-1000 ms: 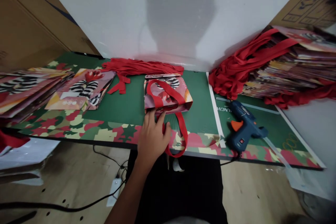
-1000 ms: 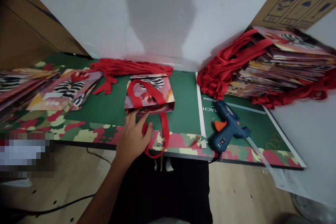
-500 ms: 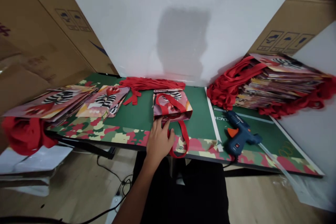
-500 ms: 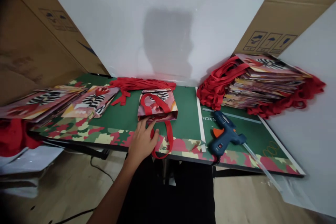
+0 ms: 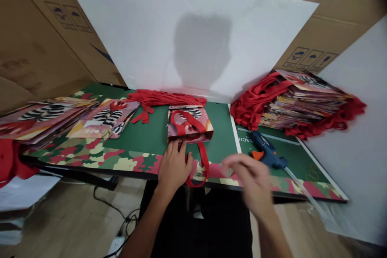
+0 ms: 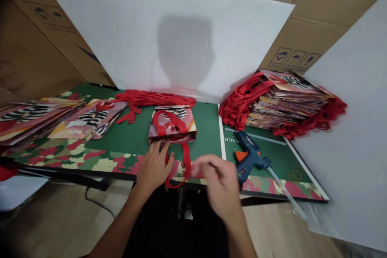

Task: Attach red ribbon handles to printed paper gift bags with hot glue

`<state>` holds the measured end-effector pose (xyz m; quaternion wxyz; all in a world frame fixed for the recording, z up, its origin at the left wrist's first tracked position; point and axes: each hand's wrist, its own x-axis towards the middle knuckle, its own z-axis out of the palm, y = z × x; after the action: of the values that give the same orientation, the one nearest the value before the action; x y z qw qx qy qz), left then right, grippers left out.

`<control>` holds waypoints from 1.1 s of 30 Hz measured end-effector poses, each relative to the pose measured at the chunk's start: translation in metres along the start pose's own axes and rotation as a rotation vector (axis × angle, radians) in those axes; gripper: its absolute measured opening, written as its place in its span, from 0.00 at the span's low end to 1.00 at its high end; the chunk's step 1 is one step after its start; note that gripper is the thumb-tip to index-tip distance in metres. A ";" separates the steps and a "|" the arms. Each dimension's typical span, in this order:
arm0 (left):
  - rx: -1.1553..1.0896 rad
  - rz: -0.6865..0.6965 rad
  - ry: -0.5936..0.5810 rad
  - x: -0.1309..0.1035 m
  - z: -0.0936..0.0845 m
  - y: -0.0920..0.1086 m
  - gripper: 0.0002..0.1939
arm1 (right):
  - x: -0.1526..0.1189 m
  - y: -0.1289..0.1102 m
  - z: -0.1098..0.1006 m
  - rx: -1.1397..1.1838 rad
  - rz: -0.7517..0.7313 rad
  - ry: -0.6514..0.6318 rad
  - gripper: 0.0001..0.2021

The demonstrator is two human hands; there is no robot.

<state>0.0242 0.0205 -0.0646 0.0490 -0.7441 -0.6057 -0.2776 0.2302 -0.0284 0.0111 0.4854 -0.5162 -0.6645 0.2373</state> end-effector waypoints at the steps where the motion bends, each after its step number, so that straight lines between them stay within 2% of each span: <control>1: 0.018 0.010 -0.006 0.000 0.001 0.000 0.25 | 0.005 0.006 0.008 -0.032 -0.029 -0.039 0.11; 3: 0.044 0.029 -0.012 0.000 0.001 0.001 0.25 | 0.016 0.020 0.031 -0.163 -0.111 -0.124 0.14; 6: 0.053 0.035 -0.014 0.001 0.001 0.001 0.24 | 0.030 0.037 0.066 -0.452 -0.104 -0.199 0.23; 9: 0.047 0.036 -0.029 0.002 -0.001 0.000 0.23 | 0.033 0.044 0.082 -0.614 -0.062 -0.241 0.25; 15: 0.027 0.045 -0.041 0.004 -0.004 -0.001 0.23 | 0.031 0.041 0.078 -0.630 -0.023 -0.268 0.26; 20: -0.016 0.033 -0.021 0.002 -0.001 -0.001 0.26 | 0.031 0.039 0.078 -0.642 -0.098 -0.333 0.25; 26: -0.015 -0.022 0.004 -0.003 0.000 0.004 0.20 | 0.031 0.038 0.078 -0.631 -0.102 -0.369 0.23; 33: -0.014 -0.027 -0.006 0.002 -0.003 0.005 0.18 | 0.029 0.043 0.080 -0.577 -0.121 -0.347 0.22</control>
<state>0.0286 0.0194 -0.0603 0.0380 -0.7369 -0.6141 -0.2801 0.1783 0.0283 -0.0459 0.2124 -0.5439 -0.8063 0.0948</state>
